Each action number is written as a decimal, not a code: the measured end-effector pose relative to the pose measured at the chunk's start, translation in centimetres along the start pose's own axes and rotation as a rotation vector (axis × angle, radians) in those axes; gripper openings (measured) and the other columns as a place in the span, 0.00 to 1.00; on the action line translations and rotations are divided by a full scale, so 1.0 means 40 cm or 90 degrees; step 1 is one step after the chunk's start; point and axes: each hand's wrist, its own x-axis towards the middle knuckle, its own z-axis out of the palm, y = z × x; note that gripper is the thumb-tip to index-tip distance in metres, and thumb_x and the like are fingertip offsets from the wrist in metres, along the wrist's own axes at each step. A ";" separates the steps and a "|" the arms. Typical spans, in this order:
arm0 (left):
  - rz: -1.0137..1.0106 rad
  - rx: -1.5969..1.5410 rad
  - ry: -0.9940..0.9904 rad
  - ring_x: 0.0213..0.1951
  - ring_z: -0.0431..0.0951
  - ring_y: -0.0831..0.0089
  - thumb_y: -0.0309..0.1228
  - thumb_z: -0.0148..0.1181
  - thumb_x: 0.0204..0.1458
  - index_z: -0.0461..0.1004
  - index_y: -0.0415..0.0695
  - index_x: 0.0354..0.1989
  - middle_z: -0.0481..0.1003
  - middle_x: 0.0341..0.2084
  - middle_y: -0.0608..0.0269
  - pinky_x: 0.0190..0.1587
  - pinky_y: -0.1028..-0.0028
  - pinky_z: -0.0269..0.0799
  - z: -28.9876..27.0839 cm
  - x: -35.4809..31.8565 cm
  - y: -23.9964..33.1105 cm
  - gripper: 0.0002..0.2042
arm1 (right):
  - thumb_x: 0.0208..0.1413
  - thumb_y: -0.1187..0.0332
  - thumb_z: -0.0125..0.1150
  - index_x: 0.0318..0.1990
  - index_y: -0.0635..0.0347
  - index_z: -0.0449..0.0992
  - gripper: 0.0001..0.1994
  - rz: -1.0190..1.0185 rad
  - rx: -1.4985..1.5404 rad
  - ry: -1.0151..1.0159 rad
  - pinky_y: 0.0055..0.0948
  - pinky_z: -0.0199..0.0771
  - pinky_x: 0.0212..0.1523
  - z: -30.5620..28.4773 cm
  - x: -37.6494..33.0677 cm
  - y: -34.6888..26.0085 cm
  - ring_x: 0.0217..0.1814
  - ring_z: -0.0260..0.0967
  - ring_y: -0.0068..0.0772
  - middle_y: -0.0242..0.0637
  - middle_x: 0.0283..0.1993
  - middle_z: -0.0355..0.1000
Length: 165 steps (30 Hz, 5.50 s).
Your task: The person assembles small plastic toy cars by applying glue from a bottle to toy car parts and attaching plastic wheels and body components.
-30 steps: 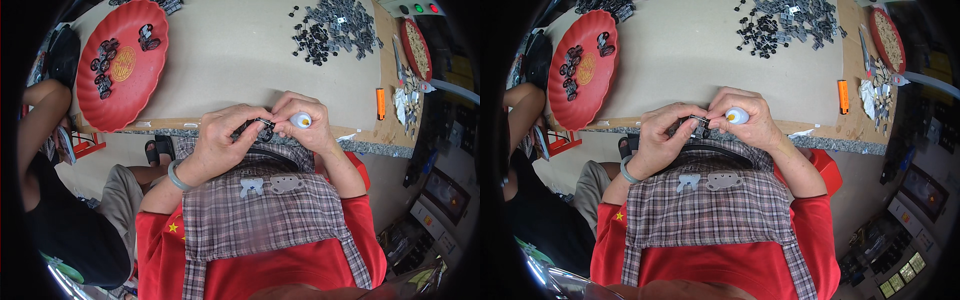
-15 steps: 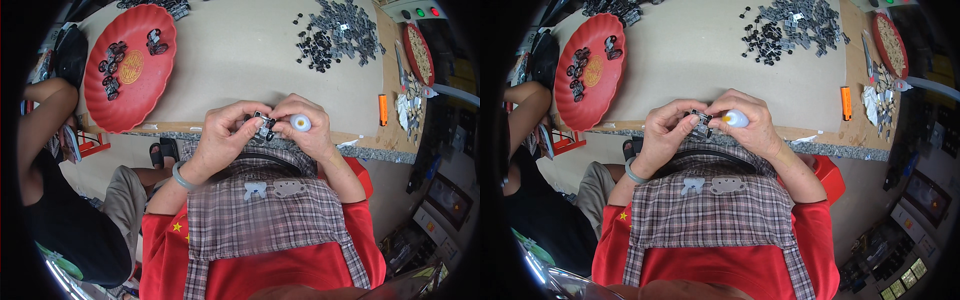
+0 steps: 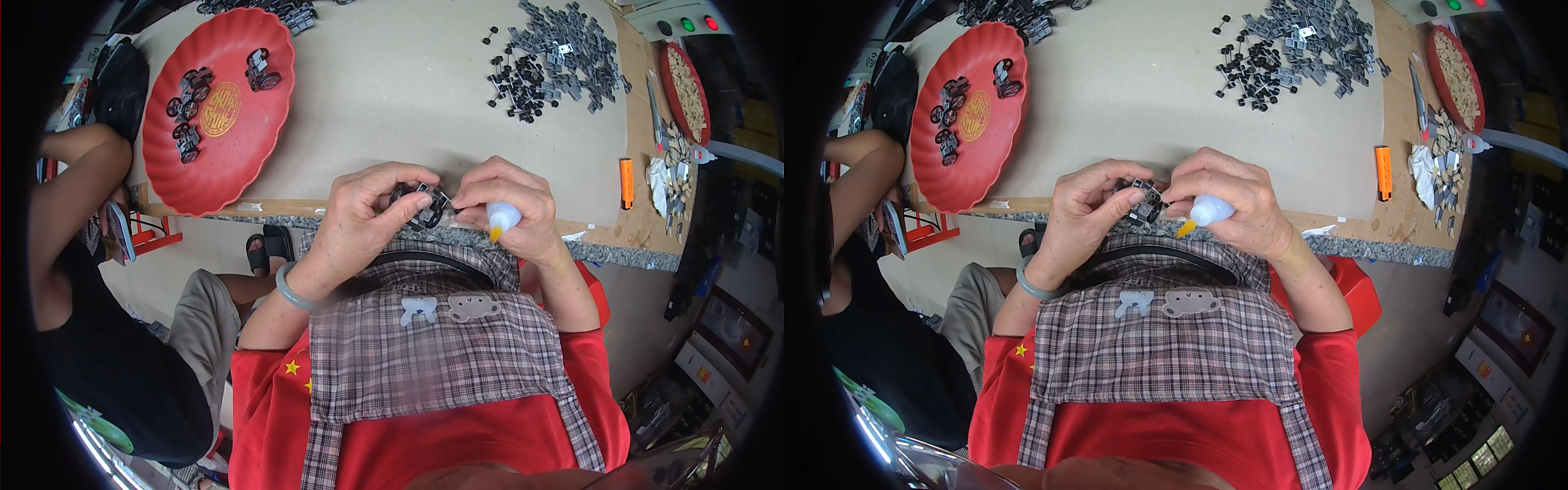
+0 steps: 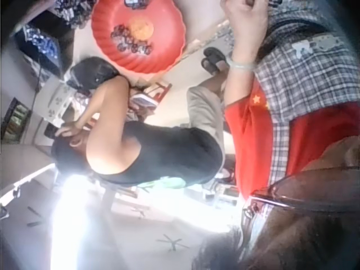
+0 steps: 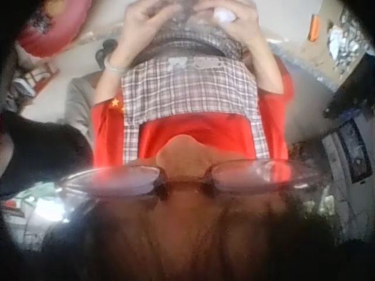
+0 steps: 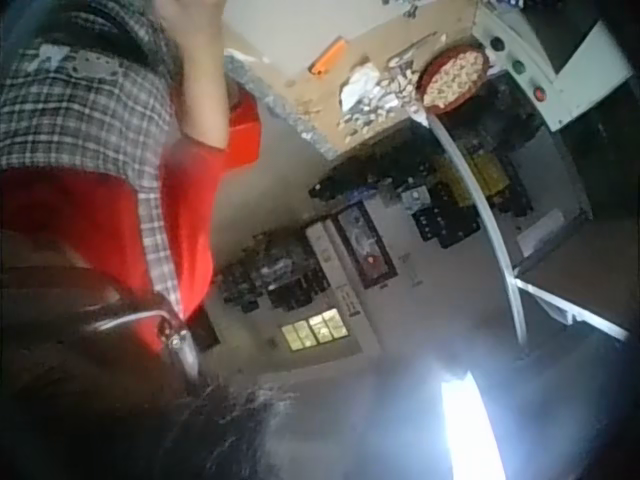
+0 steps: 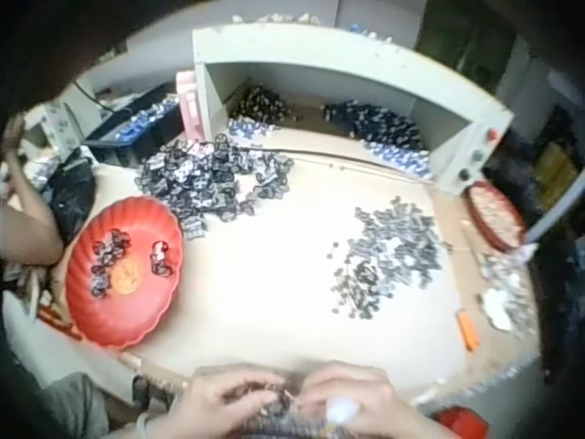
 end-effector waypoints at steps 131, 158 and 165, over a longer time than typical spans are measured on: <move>0.246 0.143 0.084 0.31 0.78 0.66 0.23 0.61 0.51 0.74 0.37 0.39 0.76 0.31 0.55 0.31 0.73 0.73 0.056 0.003 -0.002 0.08 | 0.40 0.71 0.75 0.33 0.60 0.80 0.12 0.187 0.293 0.011 0.22 0.69 0.33 0.016 -0.048 0.039 0.34 0.70 0.20 0.31 0.32 0.74; 0.094 -0.165 0.177 0.24 0.65 0.88 0.22 0.59 0.54 0.76 0.36 0.41 0.75 0.30 0.68 0.24 0.85 0.61 0.087 -0.006 -0.030 0.07 | 0.51 0.76 0.66 0.38 0.65 0.77 0.07 0.302 0.530 0.048 0.15 0.69 0.22 0.034 -0.040 0.028 0.25 0.70 0.19 0.35 0.32 0.72; 0.232 0.128 0.203 0.26 0.77 0.74 0.21 0.63 0.48 0.75 0.38 0.38 0.77 0.29 0.57 0.28 0.77 0.70 0.081 -0.011 -0.001 0.08 | 0.50 0.76 0.67 0.36 0.68 0.77 0.07 0.309 0.546 0.070 0.16 0.70 0.20 0.041 -0.044 0.025 0.23 0.70 0.22 0.40 0.35 0.70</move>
